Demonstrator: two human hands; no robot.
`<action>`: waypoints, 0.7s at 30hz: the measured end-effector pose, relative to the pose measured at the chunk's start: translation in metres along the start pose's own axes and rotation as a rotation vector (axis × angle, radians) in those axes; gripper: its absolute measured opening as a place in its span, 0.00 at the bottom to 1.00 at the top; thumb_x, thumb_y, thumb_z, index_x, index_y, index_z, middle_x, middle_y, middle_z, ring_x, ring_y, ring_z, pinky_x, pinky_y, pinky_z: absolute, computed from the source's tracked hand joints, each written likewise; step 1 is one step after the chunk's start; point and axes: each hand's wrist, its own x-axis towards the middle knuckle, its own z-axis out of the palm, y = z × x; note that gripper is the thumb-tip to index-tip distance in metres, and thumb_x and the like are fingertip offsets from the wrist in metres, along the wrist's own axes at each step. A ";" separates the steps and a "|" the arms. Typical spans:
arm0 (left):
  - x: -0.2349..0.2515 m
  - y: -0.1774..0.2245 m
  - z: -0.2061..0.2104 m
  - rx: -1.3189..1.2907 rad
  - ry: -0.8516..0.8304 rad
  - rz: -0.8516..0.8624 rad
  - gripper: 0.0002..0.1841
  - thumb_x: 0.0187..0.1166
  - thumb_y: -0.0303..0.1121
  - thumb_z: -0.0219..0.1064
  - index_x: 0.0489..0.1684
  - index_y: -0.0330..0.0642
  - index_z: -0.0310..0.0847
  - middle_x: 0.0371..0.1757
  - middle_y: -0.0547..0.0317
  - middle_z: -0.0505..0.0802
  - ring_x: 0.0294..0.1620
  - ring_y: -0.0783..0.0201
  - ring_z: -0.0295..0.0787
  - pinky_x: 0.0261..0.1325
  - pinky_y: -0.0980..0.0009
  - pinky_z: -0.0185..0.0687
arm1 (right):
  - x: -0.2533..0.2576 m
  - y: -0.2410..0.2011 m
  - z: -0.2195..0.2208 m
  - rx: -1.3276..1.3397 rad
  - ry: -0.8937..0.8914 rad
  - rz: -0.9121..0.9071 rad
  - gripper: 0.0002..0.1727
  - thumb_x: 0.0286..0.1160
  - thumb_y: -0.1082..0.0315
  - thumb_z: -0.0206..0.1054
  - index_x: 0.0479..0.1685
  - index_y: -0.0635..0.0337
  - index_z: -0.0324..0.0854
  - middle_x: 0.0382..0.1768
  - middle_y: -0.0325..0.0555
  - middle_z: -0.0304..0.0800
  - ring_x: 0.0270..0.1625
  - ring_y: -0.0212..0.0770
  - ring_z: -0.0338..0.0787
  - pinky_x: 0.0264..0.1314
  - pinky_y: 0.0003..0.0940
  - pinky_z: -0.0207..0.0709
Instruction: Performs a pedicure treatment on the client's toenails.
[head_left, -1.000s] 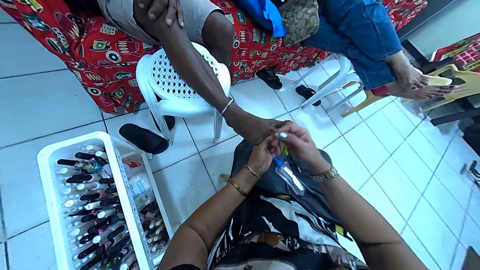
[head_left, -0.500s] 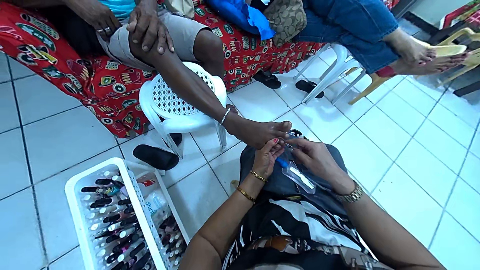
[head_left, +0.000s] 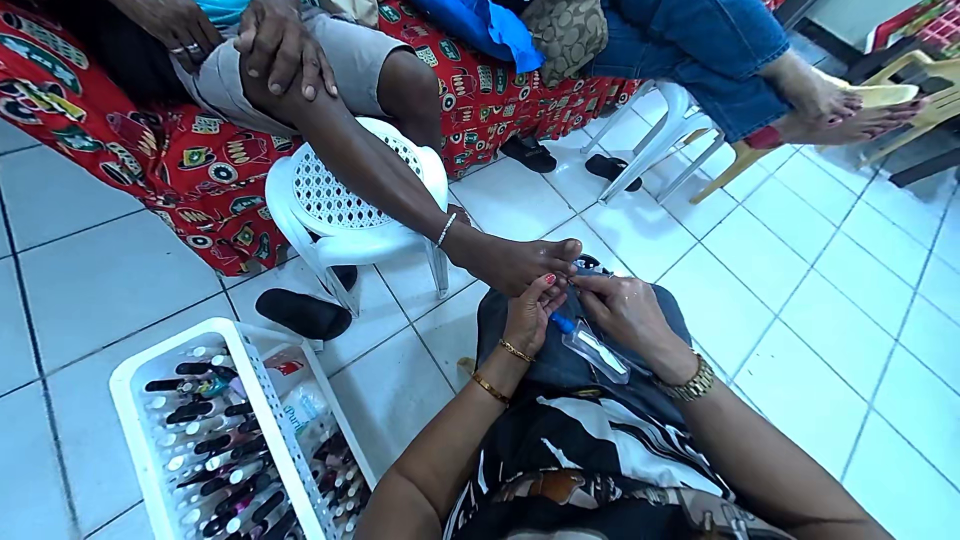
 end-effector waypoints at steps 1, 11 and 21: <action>0.000 0.000 0.000 0.000 0.000 -0.003 0.04 0.86 0.25 0.59 0.43 0.38 0.81 0.37 0.54 0.90 0.43 0.58 0.91 0.58 0.63 0.87 | 0.000 0.000 0.001 -0.012 0.009 -0.008 0.14 0.78 0.73 0.63 0.51 0.62 0.94 0.35 0.59 0.96 0.37 0.62 0.94 0.40 0.64 0.80; 0.000 0.000 0.000 0.002 0.000 -0.002 0.05 0.86 0.25 0.60 0.44 0.38 0.82 0.38 0.54 0.91 0.43 0.59 0.91 0.57 0.63 0.88 | -0.002 -0.004 0.007 -0.028 0.055 0.003 0.13 0.78 0.72 0.63 0.49 0.65 0.94 0.33 0.59 0.95 0.36 0.61 0.94 0.39 0.61 0.82; 0.000 -0.001 -0.001 -0.001 -0.010 -0.008 0.05 0.86 0.25 0.60 0.43 0.39 0.83 0.38 0.55 0.92 0.43 0.60 0.91 0.58 0.64 0.87 | -0.004 -0.003 0.005 -0.027 0.049 -0.004 0.13 0.77 0.73 0.64 0.50 0.65 0.94 0.34 0.59 0.95 0.36 0.60 0.94 0.40 0.62 0.82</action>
